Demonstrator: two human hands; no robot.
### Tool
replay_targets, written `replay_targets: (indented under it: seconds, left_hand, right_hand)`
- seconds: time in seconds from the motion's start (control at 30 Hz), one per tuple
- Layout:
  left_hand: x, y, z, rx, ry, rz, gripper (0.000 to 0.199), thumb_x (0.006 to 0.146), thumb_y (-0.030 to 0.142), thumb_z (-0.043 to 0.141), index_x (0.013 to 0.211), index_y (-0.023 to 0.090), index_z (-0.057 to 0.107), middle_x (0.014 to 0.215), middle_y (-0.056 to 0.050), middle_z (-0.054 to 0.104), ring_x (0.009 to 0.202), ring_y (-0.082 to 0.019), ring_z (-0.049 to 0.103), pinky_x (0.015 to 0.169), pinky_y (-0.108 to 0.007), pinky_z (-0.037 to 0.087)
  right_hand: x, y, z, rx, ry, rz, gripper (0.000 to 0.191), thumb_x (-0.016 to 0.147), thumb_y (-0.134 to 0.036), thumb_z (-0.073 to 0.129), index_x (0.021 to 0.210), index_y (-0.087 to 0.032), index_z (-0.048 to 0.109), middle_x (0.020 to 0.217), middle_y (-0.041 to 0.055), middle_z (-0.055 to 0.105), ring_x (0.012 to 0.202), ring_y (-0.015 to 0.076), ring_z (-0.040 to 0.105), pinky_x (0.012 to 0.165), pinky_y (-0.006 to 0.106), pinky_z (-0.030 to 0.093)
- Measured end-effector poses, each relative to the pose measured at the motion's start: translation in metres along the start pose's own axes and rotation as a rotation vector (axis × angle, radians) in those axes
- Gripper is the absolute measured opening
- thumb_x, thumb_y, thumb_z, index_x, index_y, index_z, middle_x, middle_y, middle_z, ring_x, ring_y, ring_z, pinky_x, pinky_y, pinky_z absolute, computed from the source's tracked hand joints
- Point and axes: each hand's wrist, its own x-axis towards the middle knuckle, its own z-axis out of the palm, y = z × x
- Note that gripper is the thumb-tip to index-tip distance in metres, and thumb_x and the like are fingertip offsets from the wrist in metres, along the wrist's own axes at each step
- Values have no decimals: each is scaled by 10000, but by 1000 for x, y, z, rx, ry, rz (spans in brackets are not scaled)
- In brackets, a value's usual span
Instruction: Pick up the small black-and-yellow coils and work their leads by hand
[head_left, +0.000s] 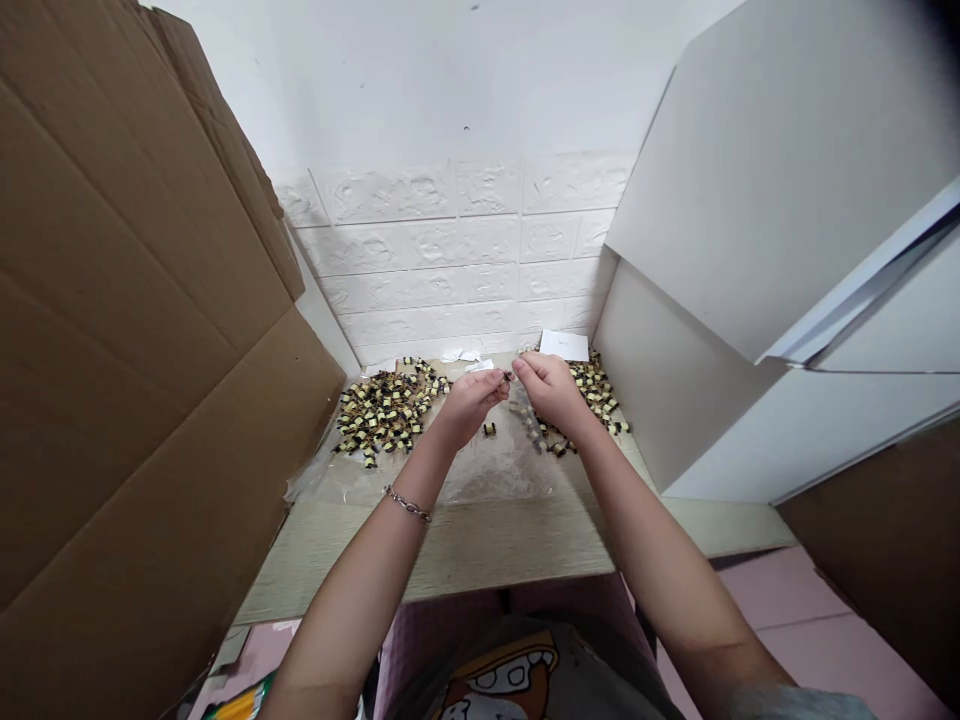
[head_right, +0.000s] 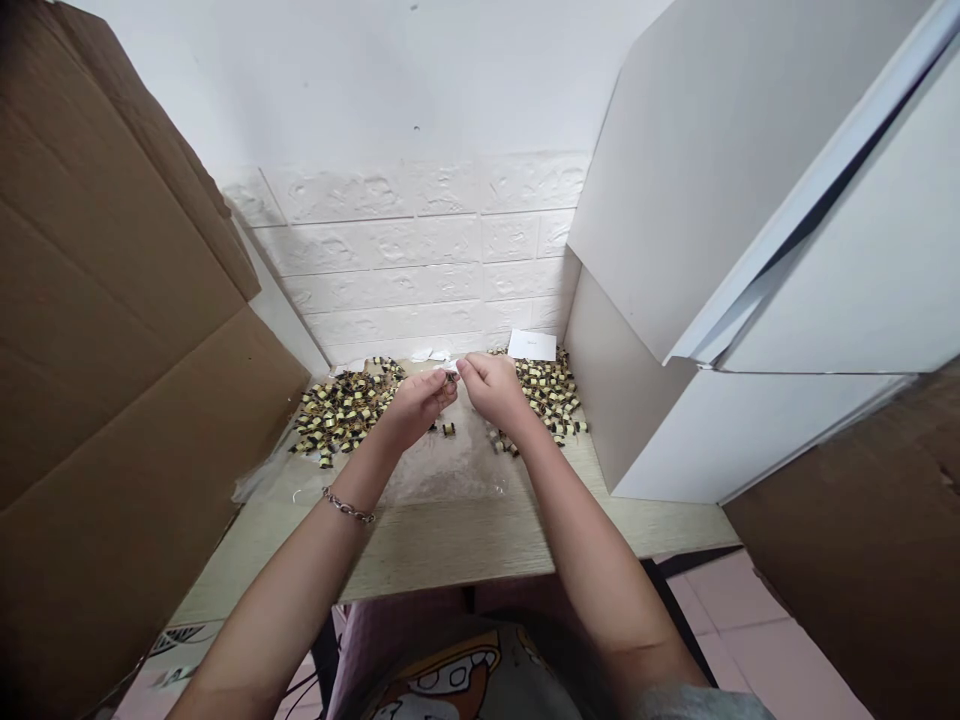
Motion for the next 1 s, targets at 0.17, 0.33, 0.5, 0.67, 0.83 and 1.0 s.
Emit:
replay_targets:
  seconds: [0.17,0.33,0.5,0.67,0.83,1.0]
  left_hand:
    - [-1,-1,-1,-145,-12,-108,221,705,351,575,710,131,554,607,22,486,574,-43,463,644,-203,388]
    - [-3,1,-2,-302,14,-270,204,692,335,596,716,135,561,635,14,533,604,-60,516,682,-228,423]
    - [-4,2,-3,-364,3,-348,177,739,315,546,706,142,566,628,12,545,590,-63,522,666,-235,434]
    - [-5,2,-4,-356,5,-361,174,741,312,544,705,144,571,625,14,548,590,-61,524,675,-233,432]
    - [-5,2,-5,-357,-13,-348,175,709,310,585,695,136,577,625,15,549,595,-60,524,690,-238,432]
    - [-5,2,-6,-340,-7,-333,174,699,306,597,684,134,573,599,21,535,581,-55,517,694,-236,427]
  right_hand:
    - [-1,-2,0,-61,-1,-27,333,810,-286,351,499,-187,287,486,-36,325,493,95,306,550,262,213]
    - [-1,-3,1,-92,-3,-27,327,814,-275,347,502,-185,309,497,-31,348,512,101,322,576,268,216]
    - [-1,-2,2,-92,-6,-30,320,816,-277,346,510,-184,328,517,-27,364,535,106,342,604,274,223]
    - [0,0,2,-33,-23,-22,324,812,-303,349,510,-189,329,521,-25,366,543,109,349,587,269,235]
    - [-1,5,6,99,-65,31,330,812,-357,340,529,-189,363,549,-23,401,564,105,383,573,243,285]
    - [-1,10,8,238,-148,103,338,802,-398,340,568,-175,438,560,-25,443,562,96,412,562,223,325]
